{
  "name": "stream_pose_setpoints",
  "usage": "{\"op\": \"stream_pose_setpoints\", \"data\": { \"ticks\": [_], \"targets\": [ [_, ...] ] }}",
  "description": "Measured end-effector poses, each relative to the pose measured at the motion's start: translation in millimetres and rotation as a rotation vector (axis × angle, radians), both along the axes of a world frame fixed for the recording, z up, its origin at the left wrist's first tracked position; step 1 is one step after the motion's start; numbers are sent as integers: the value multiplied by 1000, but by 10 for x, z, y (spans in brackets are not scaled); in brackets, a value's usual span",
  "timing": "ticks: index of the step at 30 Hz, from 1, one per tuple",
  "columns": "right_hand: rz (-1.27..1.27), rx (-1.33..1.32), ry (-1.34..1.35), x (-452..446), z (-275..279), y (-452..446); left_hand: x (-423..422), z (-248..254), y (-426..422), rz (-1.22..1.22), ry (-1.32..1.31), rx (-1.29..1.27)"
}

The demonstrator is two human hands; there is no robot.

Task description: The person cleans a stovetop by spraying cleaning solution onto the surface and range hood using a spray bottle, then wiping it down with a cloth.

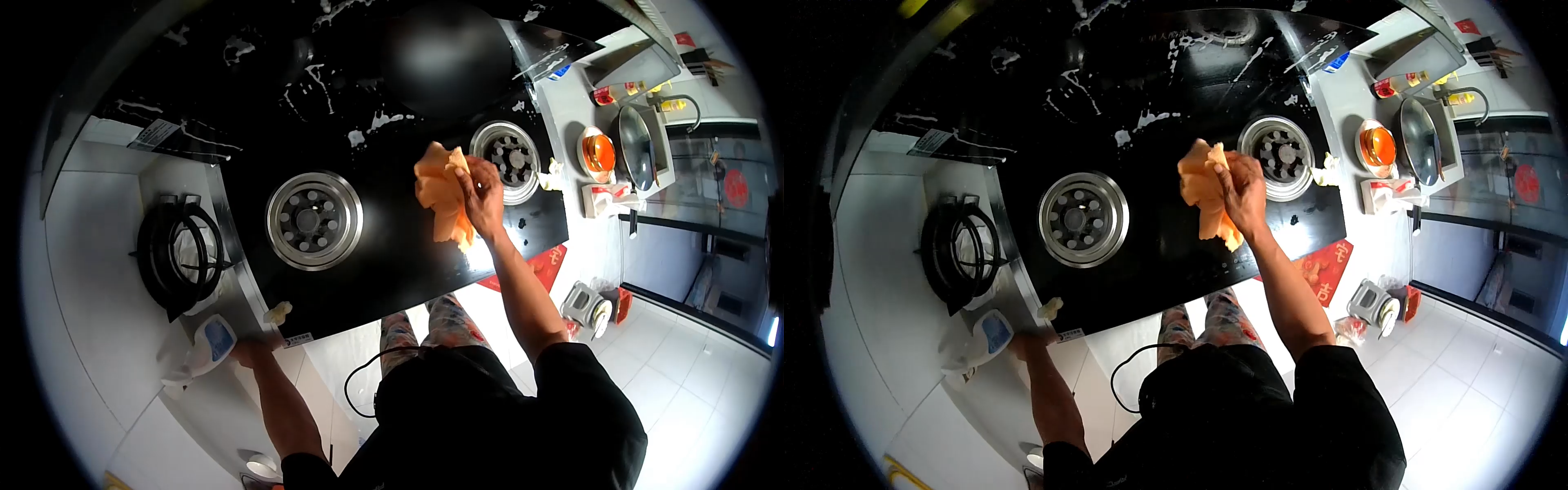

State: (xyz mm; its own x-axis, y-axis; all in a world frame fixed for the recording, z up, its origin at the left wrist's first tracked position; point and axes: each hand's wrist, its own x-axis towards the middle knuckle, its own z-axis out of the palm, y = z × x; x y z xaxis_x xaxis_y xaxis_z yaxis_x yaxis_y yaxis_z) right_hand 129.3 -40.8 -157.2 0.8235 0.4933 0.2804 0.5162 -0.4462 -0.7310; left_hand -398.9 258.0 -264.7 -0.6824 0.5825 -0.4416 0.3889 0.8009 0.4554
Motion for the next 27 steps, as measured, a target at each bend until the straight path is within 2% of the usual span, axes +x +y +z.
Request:
{"op": "stream_pose_setpoints", "data": {
  "ticks": [3,4,6,7,8,10,11,12,14,16,17,18,19,20,22,23,24,26,27],
  "targets": [
    [84,-126,-255,-179,481,-82,64,84,-92,34,-66,81],
    [90,-155,-227,-241,575,-131,150,177,-113,55,-89,147],
    [34,115,127,-358,665,-171,245,275,-102,20,-49,83],
    [22,192,198,-356,728,-195,207,257,-102,-3,-25,48],
    [-27,278,377,-320,664,-265,180,250,-102,-27,-2,14],
    [-129,488,832,-255,714,-417,-29,61,-20,80,-148,73],
    [-184,629,908,-279,857,-342,16,103,-26,83,-149,79],
    [-104,653,1001,-239,908,-425,64,176,-61,79,-145,70],
    [-166,757,1098,-208,935,-443,92,204,-68,80,-145,66],
    [-211,832,1354,-186,921,-520,10,145,-27,180,-266,132],
    [-186,937,1385,-301,1120,-468,88,188,-23,184,-267,136],
    [-165,1040,1417,-403,1261,-422,261,334,-58,34,-57,-34],
    [-149,984,1402,-394,1171,-507,290,402,-95,-47,52,-123],
    [-53,775,1231,-352,1093,-508,321,469,-131,-123,163,-213],
    [-34,624,974,-422,1062,-590,383,480,-98,34,-62,-122],
    [44,606,893,-445,1151,-597,462,493,-93,41,-69,-114],
    [16,630,666,-491,1147,-511,485,551,-113,91,-91,-76],
    [61,244,363,-464,1360,-539,391,530,-120,132,-115,-38],
    [80,259,318,-468,1375,-566,298,437,-109,118,-143,22]
  ]
}}
